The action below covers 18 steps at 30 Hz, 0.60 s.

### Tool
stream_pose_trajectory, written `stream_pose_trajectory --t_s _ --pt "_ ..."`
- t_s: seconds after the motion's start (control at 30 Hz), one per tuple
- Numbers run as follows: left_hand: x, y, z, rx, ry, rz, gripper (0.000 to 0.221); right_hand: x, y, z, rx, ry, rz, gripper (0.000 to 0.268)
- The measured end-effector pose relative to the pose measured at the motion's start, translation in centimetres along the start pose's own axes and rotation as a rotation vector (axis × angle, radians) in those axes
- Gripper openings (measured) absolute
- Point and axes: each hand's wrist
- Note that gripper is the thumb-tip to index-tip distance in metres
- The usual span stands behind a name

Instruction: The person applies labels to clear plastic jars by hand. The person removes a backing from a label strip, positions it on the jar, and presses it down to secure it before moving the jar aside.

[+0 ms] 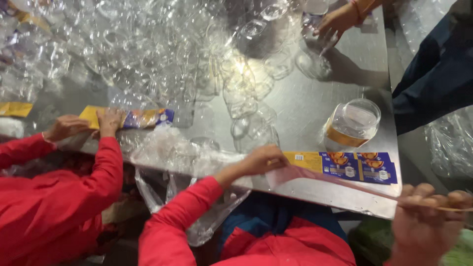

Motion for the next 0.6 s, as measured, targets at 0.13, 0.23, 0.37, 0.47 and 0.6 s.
stream_pose_trajectory --t_s 0.13,0.23,0.37,0.47,0.6 --pt "1.4 5.1 3.9 -0.326 0.229 0.221 0.016 -0.9 1.5 2.7 -0.354 -0.225 0.003 0.043" --pt "1.8 4.1 1.3 -0.588 0.204 0.365 0.016 -1.8 2.8 3.1 -0.821 -0.423 0.049 0.048" --pt "1.1 -1.6 -3.2 -0.102 0.278 0.131 0.025 -1.5 -0.1 0.3 -1.412 -0.289 0.154 0.051" --pt "-0.1 -5.2 -6.1 -0.274 0.299 0.241 0.029 -3.3 -4.1 -2.9 -1.496 0.243 0.111 0.073" --pt "-2.1 -7.5 -6.2 -0.442 0.063 0.338 0.027 -1.7 -7.9 -4.4 -1.281 0.378 -0.793 0.072"
Point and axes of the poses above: each hand's wrist, its own x-axis towards the middle knuckle, its own z-axis out of the back of the hand, y = z × x, and after that the axes turned 4 degrees about -z, right-handed
